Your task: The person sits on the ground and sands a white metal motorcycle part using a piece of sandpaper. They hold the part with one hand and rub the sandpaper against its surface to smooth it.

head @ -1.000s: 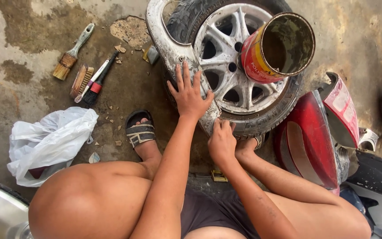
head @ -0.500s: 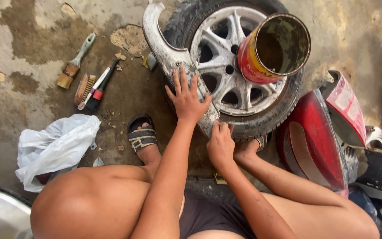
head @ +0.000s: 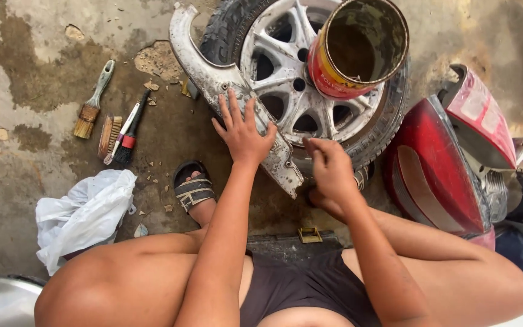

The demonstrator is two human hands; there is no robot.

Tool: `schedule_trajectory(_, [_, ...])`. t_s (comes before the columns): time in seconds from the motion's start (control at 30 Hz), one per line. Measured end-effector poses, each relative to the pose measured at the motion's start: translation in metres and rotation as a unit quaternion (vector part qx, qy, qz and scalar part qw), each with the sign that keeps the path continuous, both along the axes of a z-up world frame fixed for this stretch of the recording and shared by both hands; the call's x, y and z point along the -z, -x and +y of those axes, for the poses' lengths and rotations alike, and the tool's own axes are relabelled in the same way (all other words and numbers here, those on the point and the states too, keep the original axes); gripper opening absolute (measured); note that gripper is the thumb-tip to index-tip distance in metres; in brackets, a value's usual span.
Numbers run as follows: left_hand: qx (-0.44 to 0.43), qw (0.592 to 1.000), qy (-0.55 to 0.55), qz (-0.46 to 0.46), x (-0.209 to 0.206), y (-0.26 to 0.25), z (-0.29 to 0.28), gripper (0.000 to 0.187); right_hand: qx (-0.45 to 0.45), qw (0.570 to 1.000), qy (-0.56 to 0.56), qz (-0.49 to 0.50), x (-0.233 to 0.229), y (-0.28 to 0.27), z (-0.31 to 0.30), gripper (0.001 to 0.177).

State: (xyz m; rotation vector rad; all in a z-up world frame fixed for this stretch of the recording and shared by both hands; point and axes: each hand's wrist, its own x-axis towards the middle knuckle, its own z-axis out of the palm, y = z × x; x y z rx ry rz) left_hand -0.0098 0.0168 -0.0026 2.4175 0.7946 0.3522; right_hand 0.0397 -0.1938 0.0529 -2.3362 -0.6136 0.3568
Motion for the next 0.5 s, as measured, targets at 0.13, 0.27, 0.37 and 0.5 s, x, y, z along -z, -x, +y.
schedule_trajectory(0.13, [0.0,1.0,-0.014,-0.001,0.004,-0.001,-0.001,0.064,0.065,0.979,-0.079,0.179,-0.024,0.003,-0.029,0.036])
schedule_trajectory(0.27, [-0.003,1.0,-0.022,0.002,0.006,0.0,-0.002,0.064,0.214,0.822,-0.287,0.442,-0.015,0.023,-0.042,0.036])
schedule_trajectory(0.37, [-0.005,1.0,-0.019,0.004,0.003,0.001,-0.003,0.063,0.256,0.752,-0.342,0.501,0.031,0.036,-0.05,0.03])
schedule_trajectory(0.5, [-0.006,1.0,-0.015,0.003,0.0,0.0,-0.003,0.063,0.218,0.784,-0.329,0.479,0.06,0.052,-0.04,0.017])
